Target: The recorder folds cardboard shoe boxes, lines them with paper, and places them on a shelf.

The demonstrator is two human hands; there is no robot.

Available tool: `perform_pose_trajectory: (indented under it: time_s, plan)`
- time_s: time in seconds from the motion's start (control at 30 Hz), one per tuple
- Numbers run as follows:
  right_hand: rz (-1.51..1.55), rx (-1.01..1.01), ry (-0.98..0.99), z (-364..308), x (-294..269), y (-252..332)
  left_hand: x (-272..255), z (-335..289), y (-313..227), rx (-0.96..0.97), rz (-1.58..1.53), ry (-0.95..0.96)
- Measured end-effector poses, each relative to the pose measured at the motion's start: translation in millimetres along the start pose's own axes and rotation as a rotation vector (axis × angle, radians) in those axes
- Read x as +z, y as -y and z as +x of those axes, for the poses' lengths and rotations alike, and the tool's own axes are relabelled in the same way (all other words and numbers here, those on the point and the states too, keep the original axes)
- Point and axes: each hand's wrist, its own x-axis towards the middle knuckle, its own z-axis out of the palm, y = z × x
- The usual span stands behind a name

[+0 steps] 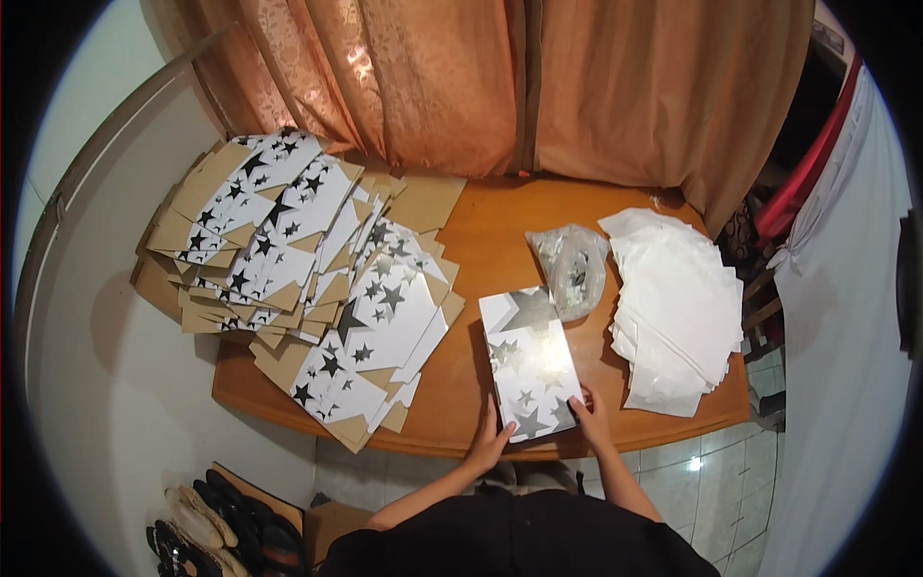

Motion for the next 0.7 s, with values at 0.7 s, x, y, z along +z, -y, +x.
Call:
perform_pose_trajectory:
  time_s: [0.7]
  plan:
    - [-0.255, -1.251, 0.050, -74, 81, 119, -18, -81, -196, 0.302, -0.287, -0.523]
